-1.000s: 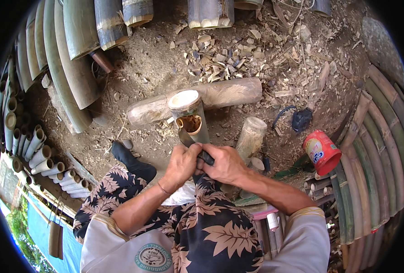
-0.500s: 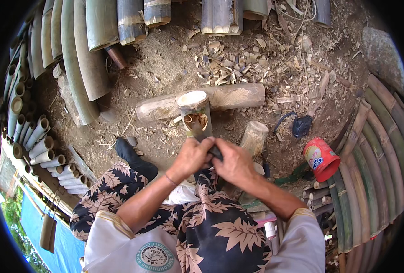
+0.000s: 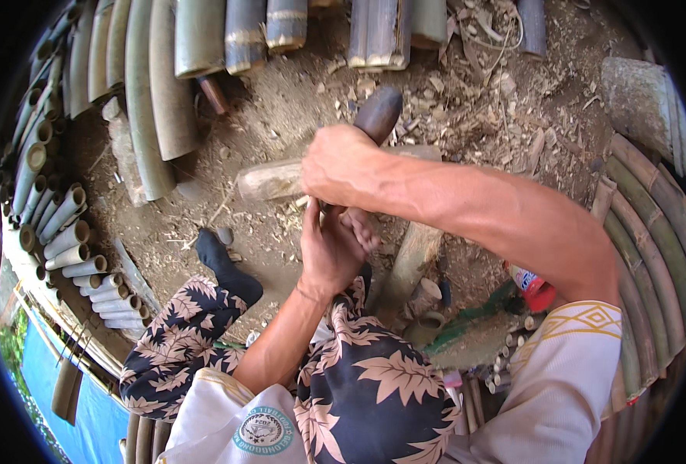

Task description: The person carves and shapes segments of bamboo using a large knife. They trim the ends of bamboo stalks, carve a round hole into one segment, and fit another piece into the hole.

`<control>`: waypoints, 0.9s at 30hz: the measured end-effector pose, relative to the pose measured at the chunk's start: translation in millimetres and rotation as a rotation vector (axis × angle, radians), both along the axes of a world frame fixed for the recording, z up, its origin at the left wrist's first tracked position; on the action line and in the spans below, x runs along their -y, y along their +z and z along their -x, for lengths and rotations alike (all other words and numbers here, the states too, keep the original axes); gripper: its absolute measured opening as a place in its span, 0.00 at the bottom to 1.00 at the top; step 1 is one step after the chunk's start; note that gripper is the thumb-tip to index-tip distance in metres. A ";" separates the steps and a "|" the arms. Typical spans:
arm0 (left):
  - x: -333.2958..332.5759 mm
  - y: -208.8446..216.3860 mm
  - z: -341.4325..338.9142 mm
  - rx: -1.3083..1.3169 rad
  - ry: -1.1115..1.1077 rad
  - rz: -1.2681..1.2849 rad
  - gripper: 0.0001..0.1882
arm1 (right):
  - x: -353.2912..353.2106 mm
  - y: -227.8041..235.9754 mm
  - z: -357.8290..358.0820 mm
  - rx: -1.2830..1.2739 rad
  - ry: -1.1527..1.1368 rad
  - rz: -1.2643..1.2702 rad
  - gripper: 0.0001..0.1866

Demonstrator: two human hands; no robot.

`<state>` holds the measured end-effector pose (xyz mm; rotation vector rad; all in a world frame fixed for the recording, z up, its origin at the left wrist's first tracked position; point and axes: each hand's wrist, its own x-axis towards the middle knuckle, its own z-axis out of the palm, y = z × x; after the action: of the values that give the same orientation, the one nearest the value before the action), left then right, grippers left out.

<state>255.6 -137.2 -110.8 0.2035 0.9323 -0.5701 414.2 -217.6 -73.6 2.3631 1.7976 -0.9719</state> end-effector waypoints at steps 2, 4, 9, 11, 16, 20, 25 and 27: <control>-9.3 18.6 5.1 -0.005 -0.214 -0.117 0.36 | 15.5 -8.9 7.7 -0.029 -0.112 0.009 0.05; -36.3 30.8 15.2 0.147 -0.801 -0.360 0.33 | 45.9 -23.1 29.2 -0.225 -0.276 0.114 0.04; -60.3 43.6 -42.3 0.579 -0.840 -1.096 0.22 | 132.6 -6.5 63.7 -0.746 -0.730 0.104 0.14; -41.5 27.6 -95.2 0.810 -0.845 -1.367 0.25 | 168.8 -22.6 95.5 -0.553 -1.097 -0.335 0.16; 43.5 -16.2 -199.1 0.996 -1.018 -1.715 0.45 | 219.8 -94.7 106.2 0.203 -1.509 -0.175 0.30; 43.0 -40.5 -226.0 0.879 -1.018 -1.649 0.39 | 187.2 -113.7 95.5 0.464 -1.553 -0.058 0.34; 19.8 19.9 -153.4 0.902 -1.003 -1.410 0.33 | 116.7 -58.8 72.2 -0.833 -2.001 -1.034 0.36; 3.1 59.8 -99.1 0.837 -1.172 -1.308 0.41 | 88.2 -36.9 68.5 -1.249 -1.942 -1.171 0.57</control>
<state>354.7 -140.3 -51.0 2.0864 0.1221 -0.7304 345.6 -305.8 -110.5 -1.0254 0.5313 0.4089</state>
